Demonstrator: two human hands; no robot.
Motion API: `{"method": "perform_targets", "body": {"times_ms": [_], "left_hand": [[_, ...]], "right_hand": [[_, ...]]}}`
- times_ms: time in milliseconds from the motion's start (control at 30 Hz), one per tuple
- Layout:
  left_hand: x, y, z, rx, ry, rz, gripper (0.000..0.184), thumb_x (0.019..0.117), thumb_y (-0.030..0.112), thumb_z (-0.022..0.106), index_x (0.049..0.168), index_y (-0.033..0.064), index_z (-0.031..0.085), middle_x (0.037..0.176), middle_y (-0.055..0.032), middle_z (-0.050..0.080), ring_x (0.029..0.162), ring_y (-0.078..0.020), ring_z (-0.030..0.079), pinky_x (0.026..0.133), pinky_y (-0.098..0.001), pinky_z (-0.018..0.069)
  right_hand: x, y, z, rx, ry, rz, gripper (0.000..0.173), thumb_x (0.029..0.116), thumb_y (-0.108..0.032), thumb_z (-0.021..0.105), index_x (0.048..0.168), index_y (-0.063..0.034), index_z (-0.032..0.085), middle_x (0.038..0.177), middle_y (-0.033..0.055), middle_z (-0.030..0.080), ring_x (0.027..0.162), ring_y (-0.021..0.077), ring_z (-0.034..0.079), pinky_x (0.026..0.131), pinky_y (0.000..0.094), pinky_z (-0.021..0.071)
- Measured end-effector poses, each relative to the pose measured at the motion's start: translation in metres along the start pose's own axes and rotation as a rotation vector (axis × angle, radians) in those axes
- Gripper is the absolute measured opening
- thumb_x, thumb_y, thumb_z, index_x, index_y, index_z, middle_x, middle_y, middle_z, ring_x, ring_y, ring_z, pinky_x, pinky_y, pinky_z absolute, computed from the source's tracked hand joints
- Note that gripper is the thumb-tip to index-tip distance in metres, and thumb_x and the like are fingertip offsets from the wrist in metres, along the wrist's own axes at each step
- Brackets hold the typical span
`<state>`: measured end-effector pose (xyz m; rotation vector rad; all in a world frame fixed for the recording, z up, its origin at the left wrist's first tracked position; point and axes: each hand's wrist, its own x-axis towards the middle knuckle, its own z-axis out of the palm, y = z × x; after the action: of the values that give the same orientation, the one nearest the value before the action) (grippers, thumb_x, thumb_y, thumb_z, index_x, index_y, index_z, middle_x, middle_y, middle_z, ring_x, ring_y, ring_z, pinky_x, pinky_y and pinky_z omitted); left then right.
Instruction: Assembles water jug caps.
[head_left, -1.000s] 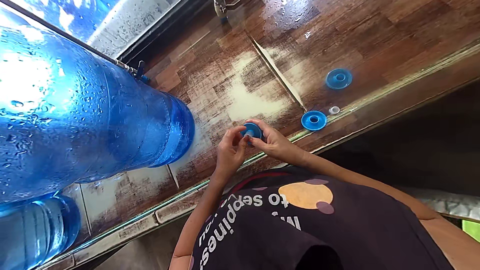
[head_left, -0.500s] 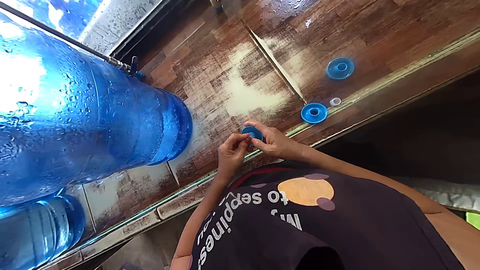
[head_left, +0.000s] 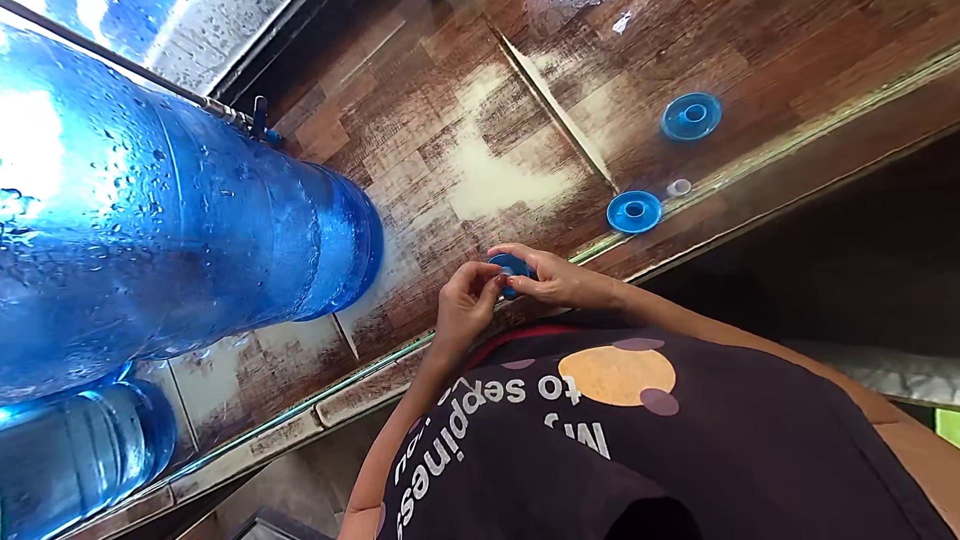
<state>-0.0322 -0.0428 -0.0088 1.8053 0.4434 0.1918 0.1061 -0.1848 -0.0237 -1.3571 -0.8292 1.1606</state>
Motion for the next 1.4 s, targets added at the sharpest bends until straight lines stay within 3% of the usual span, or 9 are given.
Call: {"method": "perform_targets", "body": {"times_ms": [100,167,200,400,600,833,1067,1200,1400], "left_hand": [[0.002,-0.003,-0.003,0.196,0.056,0.139,0.046,0.0917,0.016,0.072,0.13,-0.0025,0.057,0.111,-0.0127,0.059,0.089,-0.0104,0.062,0.077,-0.024,0.0546],[0.005,-0.005,-0.01,0.213,-0.05,0.151,0.065,0.093,0.02,0.07,0.147,-0.0044,0.044,0.138,-0.0226,0.054,0.113,-0.0194,0.062,0.093,-0.0324,0.0545],[0.006,-0.006,-0.013,0.177,-0.129,0.136,0.066,0.0945,0.017,0.068,0.15,-0.0065,0.041,0.142,-0.0249,0.053,0.119,-0.0221,0.062,0.098,-0.0356,0.0541],[0.001,-0.005,-0.015,0.043,-0.304,-0.026,0.058,0.0978,0.005,0.063,0.149,-0.0102,0.04,0.128,-0.0222,0.066,0.11,-0.0151,0.07,0.098,-0.0319,0.0564],[-0.009,-0.005,-0.011,-0.002,-0.311,-0.102,0.057,0.098,0.006,0.062,0.147,-0.012,0.041,0.125,-0.0213,0.068,0.106,-0.0118,0.07,0.096,-0.0291,0.0567],[-0.012,-0.006,-0.007,-0.003,-0.272,-0.127,0.04,0.0973,0.007,0.063,0.132,-0.0109,0.055,0.112,-0.0158,0.071,0.098,-0.0092,0.07,0.091,-0.028,0.0583],[-0.007,-0.006,-0.005,0.047,-0.267,-0.21,0.034,0.0971,0.009,0.064,0.125,-0.0087,0.059,0.103,-0.0138,0.071,0.088,-0.0084,0.068,0.083,-0.0274,0.0574],[-0.003,-0.006,-0.004,-0.016,-0.264,-0.264,0.032,0.0975,0.012,0.065,0.122,-0.0066,0.059,0.098,-0.0088,0.07,0.084,-0.004,0.066,0.079,-0.0235,0.0563],[0.014,-0.005,-0.011,-0.12,-0.309,-0.312,0.039,0.1006,0.011,0.06,0.135,-0.0046,0.051,0.112,-0.0095,0.067,0.095,-0.0066,0.066,0.087,-0.0265,0.0558]], "right_hand": [[-0.001,-0.007,-0.009,0.021,-0.05,-0.054,0.049,0.0975,-0.005,0.053,0.145,0.0028,0.044,0.125,0.0155,0.063,0.104,0.0077,0.065,0.092,0.0256,0.0535],[-0.004,-0.013,-0.012,-0.026,-0.088,-0.058,0.05,0.0981,-0.004,0.055,0.146,0.0035,0.043,0.127,0.0166,0.062,0.106,0.0078,0.064,0.093,0.0249,0.0529],[-0.006,-0.016,-0.013,-0.063,-0.113,-0.054,0.049,0.0991,-0.005,0.056,0.146,0.0034,0.043,0.129,0.0174,0.062,0.108,0.0094,0.064,0.094,0.0263,0.0522],[-0.014,-0.008,-0.006,-0.286,-0.102,-0.122,0.043,0.1008,-0.009,0.054,0.142,0.0021,0.05,0.113,0.0159,0.068,0.096,0.014,0.067,0.086,0.0312,0.0548],[-0.017,-0.004,-0.001,-0.338,-0.104,-0.15,0.041,0.1001,-0.006,0.05,0.139,0.006,0.053,0.121,0.0224,0.067,0.107,0.025,0.067,0.095,0.0398,0.0521],[-0.018,0.002,0.003,-0.321,-0.073,-0.148,0.038,0.101,-0.011,0.046,0.134,0.0028,0.058,0.117,0.016,0.069,0.105,0.0174,0.066,0.093,0.0341,0.0525],[-0.017,0.01,0.007,-0.288,-0.028,-0.108,0.037,0.1015,-0.009,0.042,0.131,0.0023,0.06,0.115,0.0183,0.069,0.107,0.0224,0.067,0.093,0.04,0.052],[-0.015,0.007,0.006,-0.236,-0.034,-0.006,0.036,0.1022,-0.008,0.039,0.131,-0.0001,0.06,0.107,0.0164,0.069,0.097,0.0202,0.066,0.085,0.0399,0.0515],[-0.009,-0.003,0.006,0.069,0.018,0.08,0.04,0.104,-0.003,0.046,0.143,0.0044,0.045,0.132,0.0176,0.059,0.114,0.012,0.062,0.1,0.0296,0.0505]]}}
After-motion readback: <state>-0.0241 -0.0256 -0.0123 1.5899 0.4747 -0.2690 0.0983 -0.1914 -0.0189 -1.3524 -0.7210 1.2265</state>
